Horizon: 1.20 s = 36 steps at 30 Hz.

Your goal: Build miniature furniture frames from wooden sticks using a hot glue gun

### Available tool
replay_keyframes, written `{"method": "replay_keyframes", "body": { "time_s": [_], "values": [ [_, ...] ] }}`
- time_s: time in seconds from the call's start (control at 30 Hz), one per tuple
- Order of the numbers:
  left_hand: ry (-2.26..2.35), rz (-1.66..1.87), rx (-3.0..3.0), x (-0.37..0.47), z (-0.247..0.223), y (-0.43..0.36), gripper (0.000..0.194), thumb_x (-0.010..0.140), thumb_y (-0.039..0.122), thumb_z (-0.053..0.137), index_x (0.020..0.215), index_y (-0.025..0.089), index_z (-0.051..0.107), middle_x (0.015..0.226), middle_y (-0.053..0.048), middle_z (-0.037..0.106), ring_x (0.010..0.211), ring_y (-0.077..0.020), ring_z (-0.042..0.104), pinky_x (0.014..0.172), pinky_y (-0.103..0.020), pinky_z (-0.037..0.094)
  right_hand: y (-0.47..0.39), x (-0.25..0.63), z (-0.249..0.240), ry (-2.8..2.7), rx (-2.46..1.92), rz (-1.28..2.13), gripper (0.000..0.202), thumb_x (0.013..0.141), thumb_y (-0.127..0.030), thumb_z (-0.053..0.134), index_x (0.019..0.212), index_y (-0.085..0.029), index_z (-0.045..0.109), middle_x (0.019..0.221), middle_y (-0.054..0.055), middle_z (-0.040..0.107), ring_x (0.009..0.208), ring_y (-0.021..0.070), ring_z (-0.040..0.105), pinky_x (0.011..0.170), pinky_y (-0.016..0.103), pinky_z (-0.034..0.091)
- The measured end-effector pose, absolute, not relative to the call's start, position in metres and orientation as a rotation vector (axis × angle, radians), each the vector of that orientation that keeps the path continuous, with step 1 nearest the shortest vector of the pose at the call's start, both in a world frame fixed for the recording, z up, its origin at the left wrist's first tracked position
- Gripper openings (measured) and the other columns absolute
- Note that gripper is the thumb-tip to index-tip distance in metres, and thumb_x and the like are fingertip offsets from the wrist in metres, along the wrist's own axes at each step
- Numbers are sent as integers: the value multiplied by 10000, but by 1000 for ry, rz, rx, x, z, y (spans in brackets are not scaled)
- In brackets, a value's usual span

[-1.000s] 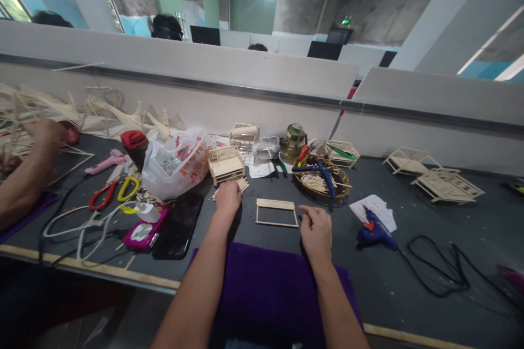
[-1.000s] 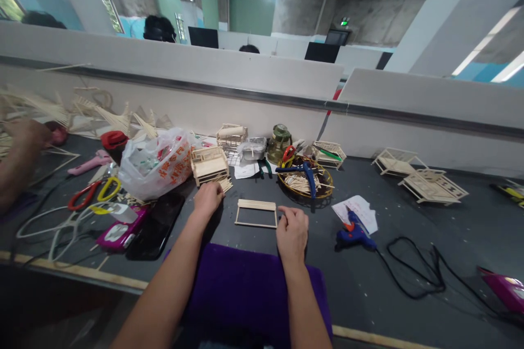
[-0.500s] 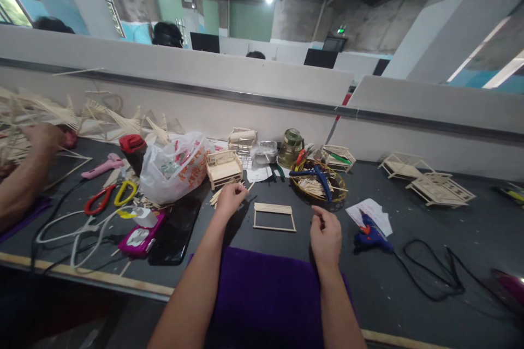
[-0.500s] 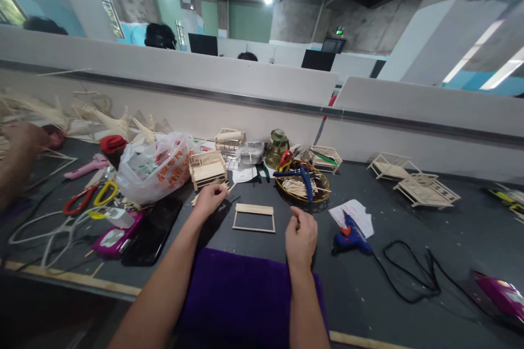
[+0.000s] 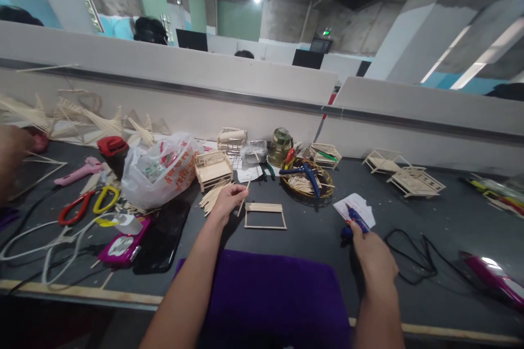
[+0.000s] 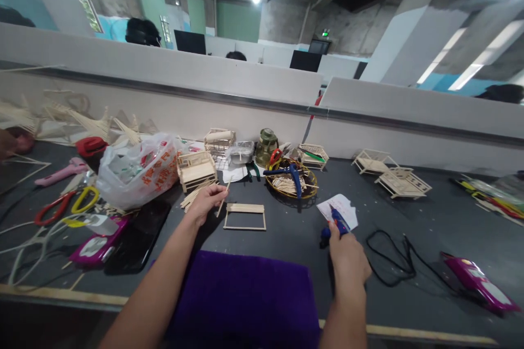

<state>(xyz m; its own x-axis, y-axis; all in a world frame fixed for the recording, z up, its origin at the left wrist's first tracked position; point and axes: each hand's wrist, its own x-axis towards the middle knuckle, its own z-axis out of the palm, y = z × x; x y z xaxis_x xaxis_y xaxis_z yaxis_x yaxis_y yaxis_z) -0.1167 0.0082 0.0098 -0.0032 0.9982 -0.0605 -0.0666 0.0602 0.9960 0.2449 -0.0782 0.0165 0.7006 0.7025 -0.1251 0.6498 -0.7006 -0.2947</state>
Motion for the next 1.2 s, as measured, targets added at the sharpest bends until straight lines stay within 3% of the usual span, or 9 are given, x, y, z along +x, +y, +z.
{"method": "replay_keyframes", "body": {
  "time_s": [0.17,0.37,0.77,1.0,1.2],
  "values": [
    [1244,1185,1148,-114,12,6,455,536,503,768,776,127,680,665,-1,611,581,-84,488,526,-195,355,-69,250,9,-1089,-2705,390,761,851,-654,287,1040,-38,692,1035,313,647,1002,419,621,757,505,476],
    [1263,1156,1172,-111,13,5,396,555,449,747,780,132,673,660,9,597,586,-89,469,523,-200,345,-68,250,10,-1081,-2706,381,606,833,-528,392,1018,-37,696,1032,297,656,1013,399,628,761,451,489],
    [1246,1225,1152,-109,13,6,333,540,399,775,723,135,688,631,-3,613,567,-97,482,508,-204,347,-75,248,7,-1177,-2707,209,559,846,-443,419,1111,-1,633,1027,314,640,1053,388,613,766,409,487],
    [1256,1223,1160,-109,15,5,302,556,378,747,723,133,689,652,-10,622,594,-104,491,537,-211,360,-85,238,3,-1121,-2738,202,473,892,-347,340,1099,-24,617,987,276,657,949,393,647,699,434,483],
    [1235,1257,1180,-108,11,6,284,556,378,748,701,141,693,637,-10,621,579,-106,490,544,-219,365,-93,232,9,-1083,-2603,-48,521,895,-429,346,1180,-63,583,996,265,649,928,389,635,686,444,475]
  ]
}}
